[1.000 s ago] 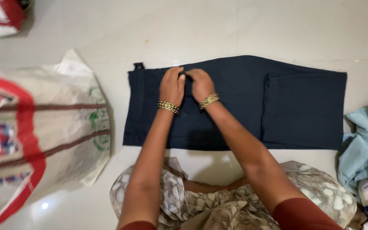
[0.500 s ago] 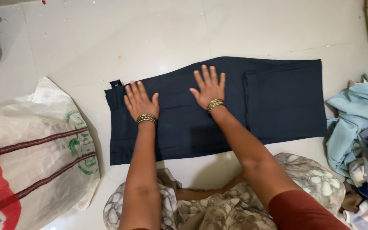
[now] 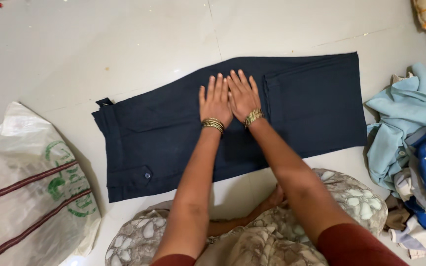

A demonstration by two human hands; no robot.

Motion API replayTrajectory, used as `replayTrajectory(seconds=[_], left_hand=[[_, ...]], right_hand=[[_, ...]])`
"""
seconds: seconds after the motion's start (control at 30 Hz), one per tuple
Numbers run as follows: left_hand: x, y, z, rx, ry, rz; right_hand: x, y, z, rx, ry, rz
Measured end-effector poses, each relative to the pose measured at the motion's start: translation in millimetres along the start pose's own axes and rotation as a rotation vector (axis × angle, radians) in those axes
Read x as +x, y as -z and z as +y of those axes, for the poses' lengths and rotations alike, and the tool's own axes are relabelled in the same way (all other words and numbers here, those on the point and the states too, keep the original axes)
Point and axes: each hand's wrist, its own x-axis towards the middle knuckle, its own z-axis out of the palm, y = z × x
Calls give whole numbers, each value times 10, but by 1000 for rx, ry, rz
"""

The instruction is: The person folds a pair of dark trousers by hand while sitting on the floor, smoothing the fabric and folding the legs into a compact square shape.

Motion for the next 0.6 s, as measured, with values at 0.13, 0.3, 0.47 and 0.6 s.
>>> replayTrajectory(seconds=[0.13,0.3,0.47,0.6], left_hand=[[172,309,-149,36,79,-165],[202,408,-437,34,161,-6],[-300,328,-428,55,68,-43],[-1081,382,-276,54,-67,-133]], right_hand=[[329,183,104,-108,33,-71],[524,73,174,-96,-74,11],[6,2,-120,-83,-30,19],[-870,67,-560,-87,37,-81]])
